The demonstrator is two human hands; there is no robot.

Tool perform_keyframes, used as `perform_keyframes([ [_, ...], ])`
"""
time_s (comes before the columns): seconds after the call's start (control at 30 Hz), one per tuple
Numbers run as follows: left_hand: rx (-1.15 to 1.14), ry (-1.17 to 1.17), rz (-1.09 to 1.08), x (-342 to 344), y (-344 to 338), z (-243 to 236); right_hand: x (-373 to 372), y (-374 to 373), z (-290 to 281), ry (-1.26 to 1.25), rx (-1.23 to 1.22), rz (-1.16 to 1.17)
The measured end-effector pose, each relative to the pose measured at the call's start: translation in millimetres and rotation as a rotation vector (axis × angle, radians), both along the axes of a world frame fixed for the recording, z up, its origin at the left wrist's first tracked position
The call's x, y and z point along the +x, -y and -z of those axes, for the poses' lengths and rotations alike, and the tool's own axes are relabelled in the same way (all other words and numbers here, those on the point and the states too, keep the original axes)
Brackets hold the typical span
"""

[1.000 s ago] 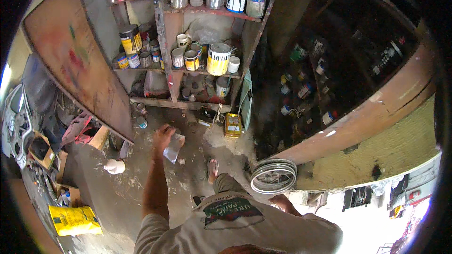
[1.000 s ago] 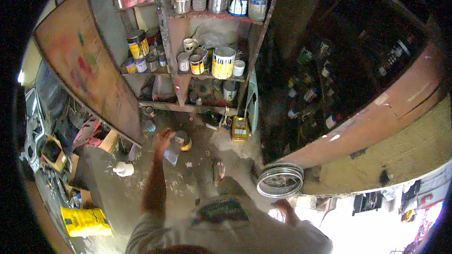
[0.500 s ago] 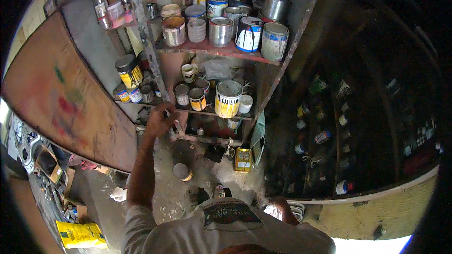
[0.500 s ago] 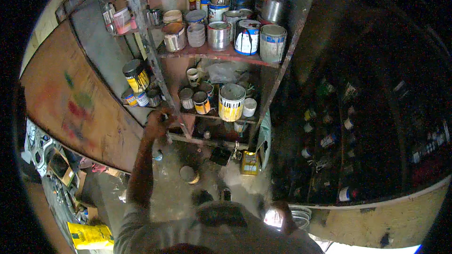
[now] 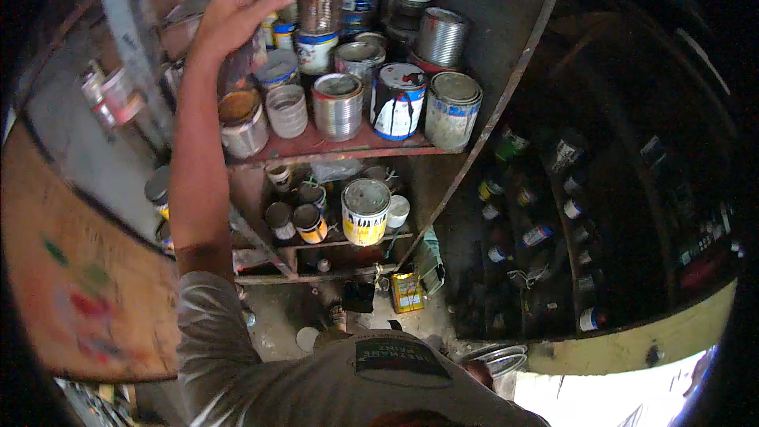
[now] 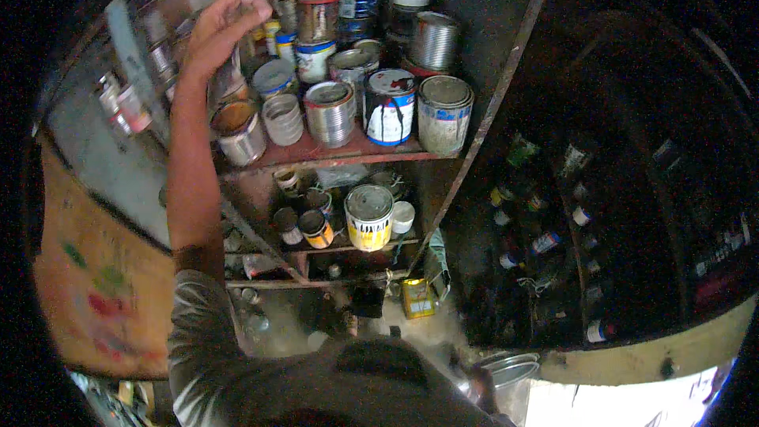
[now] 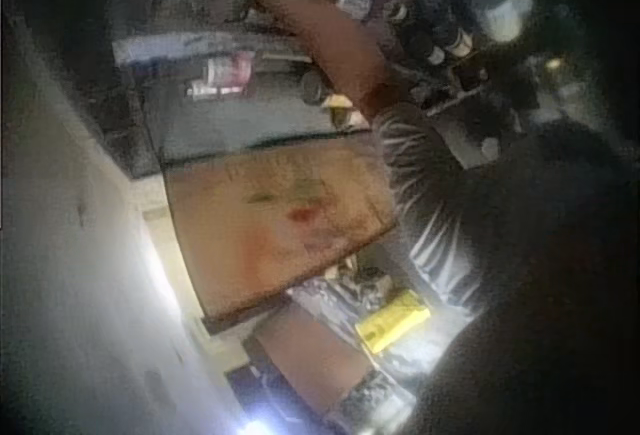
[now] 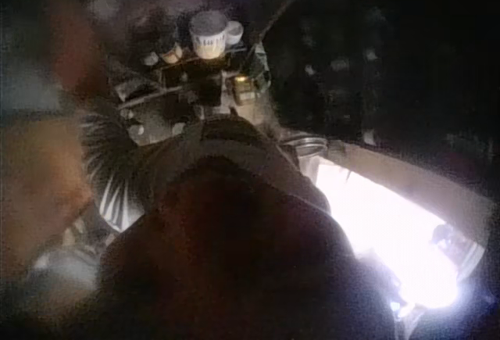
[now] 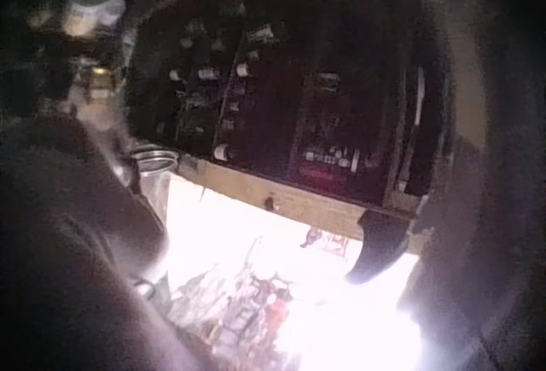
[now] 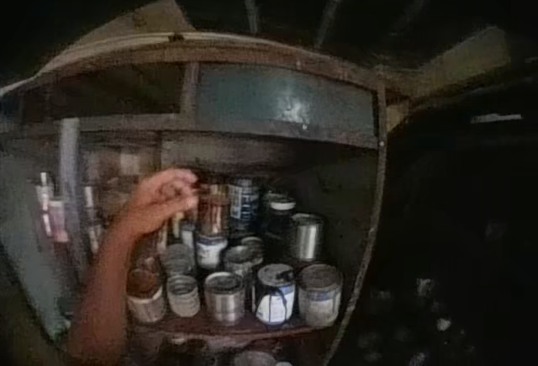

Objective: The person retrieves a red paint can from a shelf, opens it, and uses a stick to transfer red paint into a smaller container. The person then closes the can and returns it to the shelf.

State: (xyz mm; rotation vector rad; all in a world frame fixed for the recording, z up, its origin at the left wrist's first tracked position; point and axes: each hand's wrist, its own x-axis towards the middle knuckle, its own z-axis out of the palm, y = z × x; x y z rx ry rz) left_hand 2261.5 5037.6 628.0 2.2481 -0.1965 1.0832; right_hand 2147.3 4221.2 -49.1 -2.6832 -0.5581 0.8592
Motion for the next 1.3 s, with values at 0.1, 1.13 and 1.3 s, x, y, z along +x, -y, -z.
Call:
perform_keyframes([
  [0.1, 0.124, 0.013, 0.194, 58, 6, -32, -40, -27, 1, -0.035, 0.023, 0.131],
  [1.13, 0.202, -0.212, -0.192, 184, 39, -74, -67, -83, 24, 0.016, 0.019, 0.224],
  [1.3, 0.313, -0.246, -0.503, 219, 48, -19, -80, -78, 27, 0.042, 0.012, 0.271],
])
